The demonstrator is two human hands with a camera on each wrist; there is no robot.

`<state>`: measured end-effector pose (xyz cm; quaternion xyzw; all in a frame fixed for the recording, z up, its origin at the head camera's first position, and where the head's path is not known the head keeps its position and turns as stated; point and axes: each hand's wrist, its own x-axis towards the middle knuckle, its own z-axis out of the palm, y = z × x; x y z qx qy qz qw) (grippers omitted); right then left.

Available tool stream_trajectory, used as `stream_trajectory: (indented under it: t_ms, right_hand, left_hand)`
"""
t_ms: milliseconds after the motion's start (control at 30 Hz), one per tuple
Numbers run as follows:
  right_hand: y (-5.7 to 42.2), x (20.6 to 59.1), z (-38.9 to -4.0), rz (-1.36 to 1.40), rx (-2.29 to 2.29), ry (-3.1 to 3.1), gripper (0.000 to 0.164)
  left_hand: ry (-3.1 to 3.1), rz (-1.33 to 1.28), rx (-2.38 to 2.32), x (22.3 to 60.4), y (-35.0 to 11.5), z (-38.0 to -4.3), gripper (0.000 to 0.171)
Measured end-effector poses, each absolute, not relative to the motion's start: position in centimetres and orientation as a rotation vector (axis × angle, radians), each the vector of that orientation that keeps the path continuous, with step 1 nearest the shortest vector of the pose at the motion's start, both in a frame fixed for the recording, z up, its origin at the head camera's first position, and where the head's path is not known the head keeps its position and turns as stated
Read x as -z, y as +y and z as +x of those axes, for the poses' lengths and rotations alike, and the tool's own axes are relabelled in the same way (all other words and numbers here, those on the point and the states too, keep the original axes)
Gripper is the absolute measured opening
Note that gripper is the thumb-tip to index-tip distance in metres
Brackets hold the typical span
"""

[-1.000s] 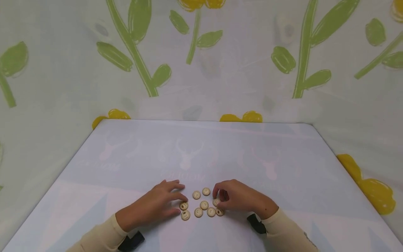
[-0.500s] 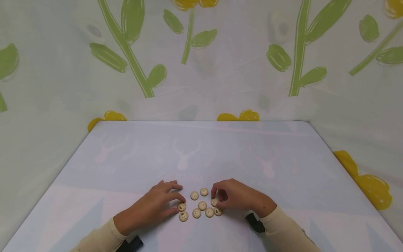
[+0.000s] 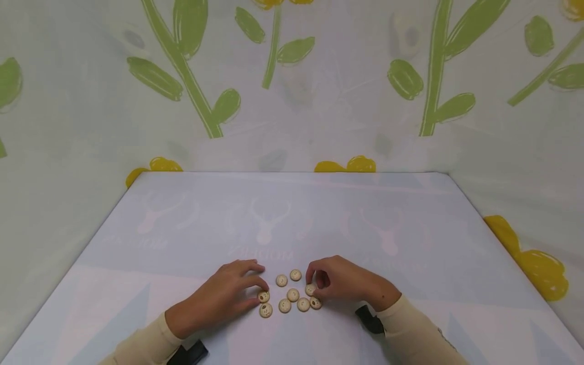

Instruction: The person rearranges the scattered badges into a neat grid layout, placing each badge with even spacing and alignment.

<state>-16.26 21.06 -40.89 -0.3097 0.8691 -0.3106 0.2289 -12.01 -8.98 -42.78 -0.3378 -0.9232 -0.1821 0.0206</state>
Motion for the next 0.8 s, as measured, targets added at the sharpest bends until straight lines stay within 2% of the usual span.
stream_trajectory:
  t_ms: [800]
  right_hand:
    - [21.05, 40.94, -16.29, -0.890, 0.877, 2.384, 0.017]
  left_hand:
    - [-2.863, -1.033, 0.575, 42.78, -8.95, -12.01, 0.017]
